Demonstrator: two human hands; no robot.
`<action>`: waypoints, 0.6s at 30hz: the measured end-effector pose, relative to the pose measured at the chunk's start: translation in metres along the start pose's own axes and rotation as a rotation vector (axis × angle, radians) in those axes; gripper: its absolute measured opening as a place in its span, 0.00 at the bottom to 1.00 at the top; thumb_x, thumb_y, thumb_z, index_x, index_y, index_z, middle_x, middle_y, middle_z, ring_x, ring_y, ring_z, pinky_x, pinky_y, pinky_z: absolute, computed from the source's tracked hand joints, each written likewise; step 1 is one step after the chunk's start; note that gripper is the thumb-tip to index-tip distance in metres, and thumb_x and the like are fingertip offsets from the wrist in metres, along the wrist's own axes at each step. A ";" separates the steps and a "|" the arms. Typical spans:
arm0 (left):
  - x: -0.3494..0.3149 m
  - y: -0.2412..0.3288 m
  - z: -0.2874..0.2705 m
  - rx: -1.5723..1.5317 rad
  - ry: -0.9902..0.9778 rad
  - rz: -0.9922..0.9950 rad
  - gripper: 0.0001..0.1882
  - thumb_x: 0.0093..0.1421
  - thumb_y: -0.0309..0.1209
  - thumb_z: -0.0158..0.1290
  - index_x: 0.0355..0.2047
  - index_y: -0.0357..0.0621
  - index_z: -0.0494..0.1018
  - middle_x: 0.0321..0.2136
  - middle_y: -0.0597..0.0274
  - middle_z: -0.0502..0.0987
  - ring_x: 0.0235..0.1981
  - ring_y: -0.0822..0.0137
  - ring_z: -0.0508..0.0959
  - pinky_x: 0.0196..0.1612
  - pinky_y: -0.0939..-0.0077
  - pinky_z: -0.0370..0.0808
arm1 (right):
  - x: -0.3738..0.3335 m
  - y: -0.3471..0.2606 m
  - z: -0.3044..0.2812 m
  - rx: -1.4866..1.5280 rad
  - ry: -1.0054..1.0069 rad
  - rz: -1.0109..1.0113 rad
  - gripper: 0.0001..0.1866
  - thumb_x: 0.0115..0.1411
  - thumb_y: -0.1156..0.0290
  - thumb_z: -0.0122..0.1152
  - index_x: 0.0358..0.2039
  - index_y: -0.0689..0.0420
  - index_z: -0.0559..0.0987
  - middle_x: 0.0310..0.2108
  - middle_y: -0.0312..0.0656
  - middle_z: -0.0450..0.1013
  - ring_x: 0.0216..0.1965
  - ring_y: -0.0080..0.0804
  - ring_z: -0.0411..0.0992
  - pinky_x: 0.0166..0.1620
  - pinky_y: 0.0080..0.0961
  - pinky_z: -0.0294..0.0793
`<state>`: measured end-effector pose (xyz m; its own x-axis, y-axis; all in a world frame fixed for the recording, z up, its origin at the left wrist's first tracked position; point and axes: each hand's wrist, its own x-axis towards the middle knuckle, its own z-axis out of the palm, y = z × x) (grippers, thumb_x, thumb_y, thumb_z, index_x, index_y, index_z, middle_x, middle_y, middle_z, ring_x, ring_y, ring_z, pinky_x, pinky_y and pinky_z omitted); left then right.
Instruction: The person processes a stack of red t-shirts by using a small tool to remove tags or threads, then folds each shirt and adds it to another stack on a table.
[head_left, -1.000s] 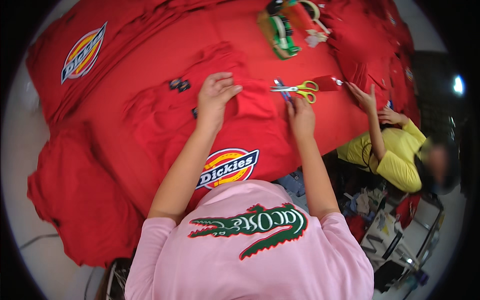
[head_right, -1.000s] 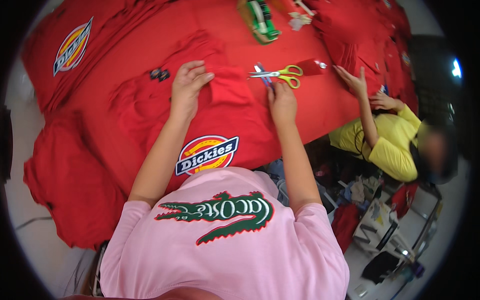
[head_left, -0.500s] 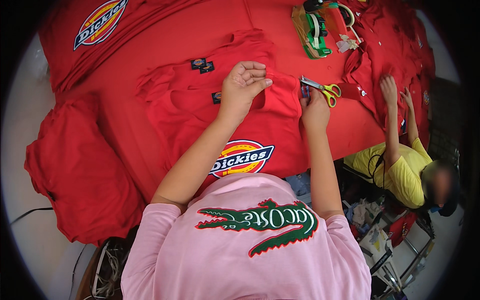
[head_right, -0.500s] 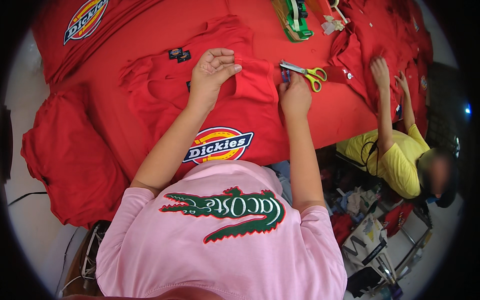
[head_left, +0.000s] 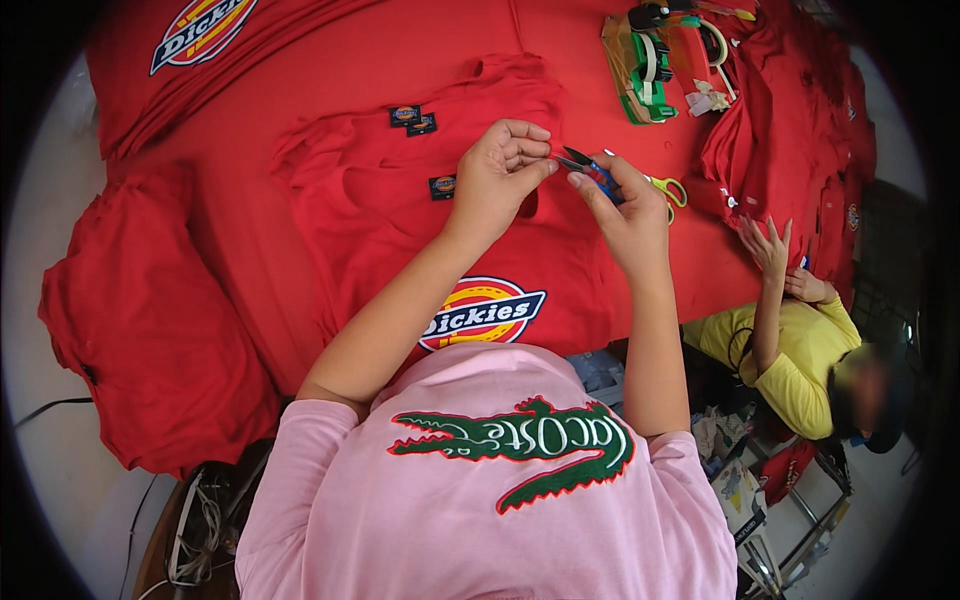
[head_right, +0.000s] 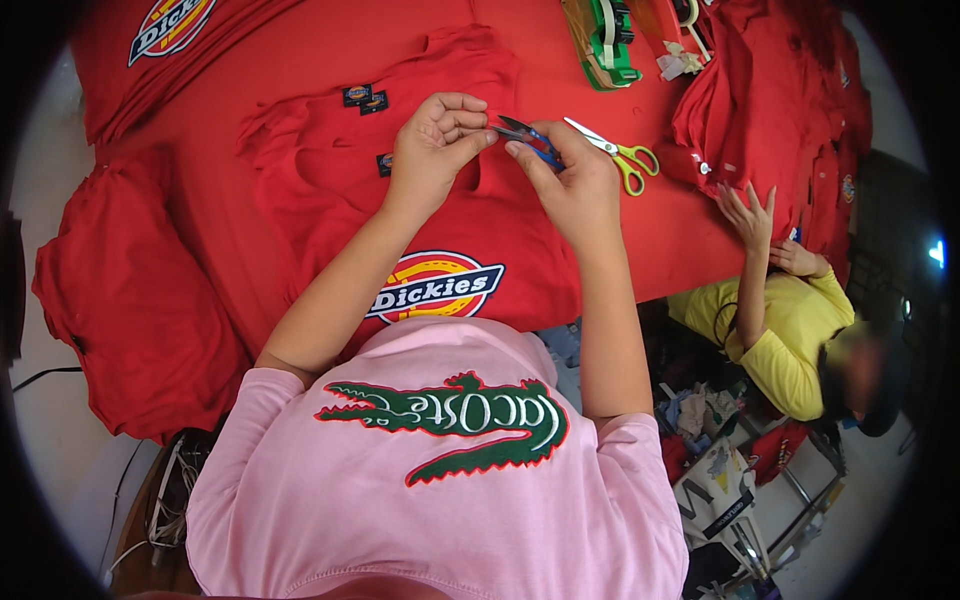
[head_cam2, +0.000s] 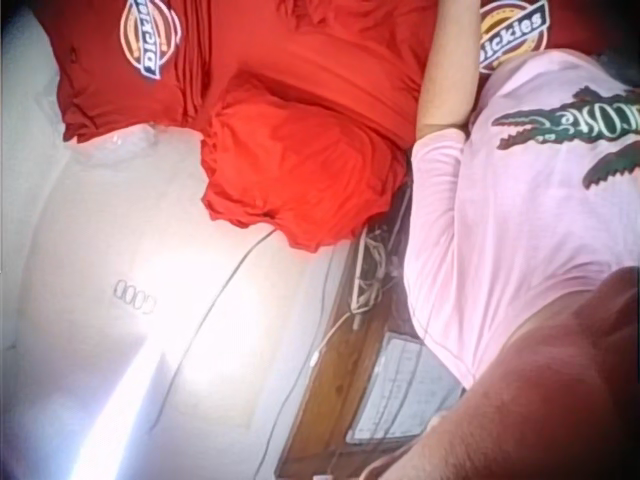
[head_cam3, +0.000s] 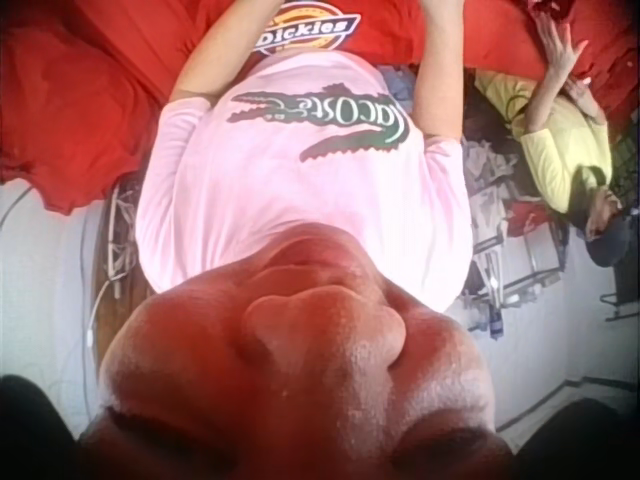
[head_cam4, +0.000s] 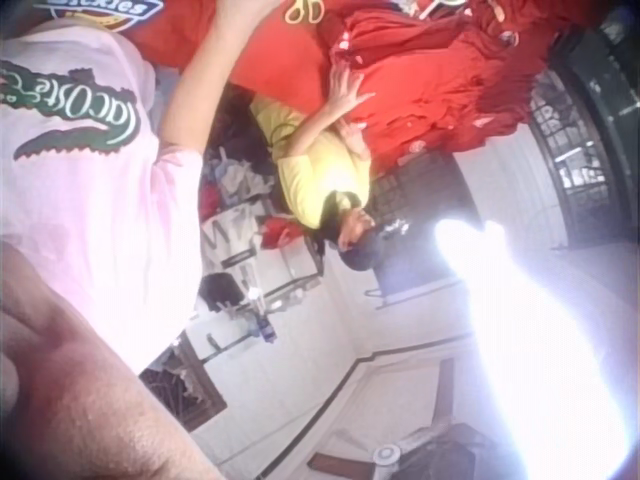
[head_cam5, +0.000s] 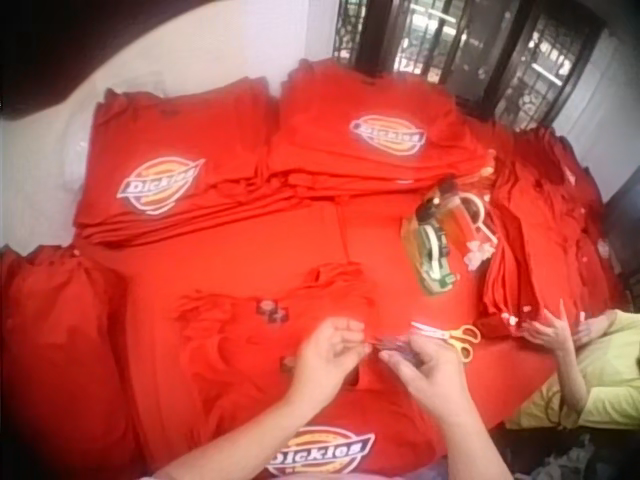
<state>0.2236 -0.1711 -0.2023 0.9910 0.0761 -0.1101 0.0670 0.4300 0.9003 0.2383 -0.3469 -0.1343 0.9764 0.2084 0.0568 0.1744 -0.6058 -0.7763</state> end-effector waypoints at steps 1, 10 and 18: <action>0.000 0.000 0.000 -0.007 0.001 0.000 0.17 0.62 0.13 0.59 0.50 0.35 0.72 0.38 0.60 0.80 0.42 0.73 0.82 0.49 0.81 0.79 | 0.003 -0.006 0.000 -0.042 -0.010 -0.009 0.11 0.60 0.66 0.73 0.38 0.59 0.84 0.23 0.38 0.73 0.24 0.23 0.70 0.29 0.23 0.68; 0.002 -0.003 0.000 -0.003 0.009 0.023 0.16 0.62 0.14 0.59 0.49 0.35 0.72 0.39 0.60 0.81 0.41 0.73 0.82 0.48 0.81 0.79 | 0.012 -0.009 0.000 -0.151 -0.037 -0.064 0.11 0.60 0.64 0.72 0.37 0.58 0.86 0.24 0.42 0.77 0.24 0.32 0.74 0.30 0.29 0.71; 0.001 0.000 0.000 -0.089 0.052 -0.017 0.17 0.61 0.15 0.60 0.49 0.37 0.73 0.38 0.61 0.82 0.41 0.73 0.82 0.48 0.80 0.78 | 0.010 0.011 0.002 0.020 0.044 0.067 0.10 0.63 0.67 0.72 0.37 0.61 0.86 0.18 0.35 0.70 0.21 0.17 0.63 0.25 0.22 0.62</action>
<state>0.2246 -0.1716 -0.2024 0.9823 0.1138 -0.1488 0.0709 0.5096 0.8575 0.2493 -0.3496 -0.1436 0.9905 0.1339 0.0317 0.1066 -0.6014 -0.7918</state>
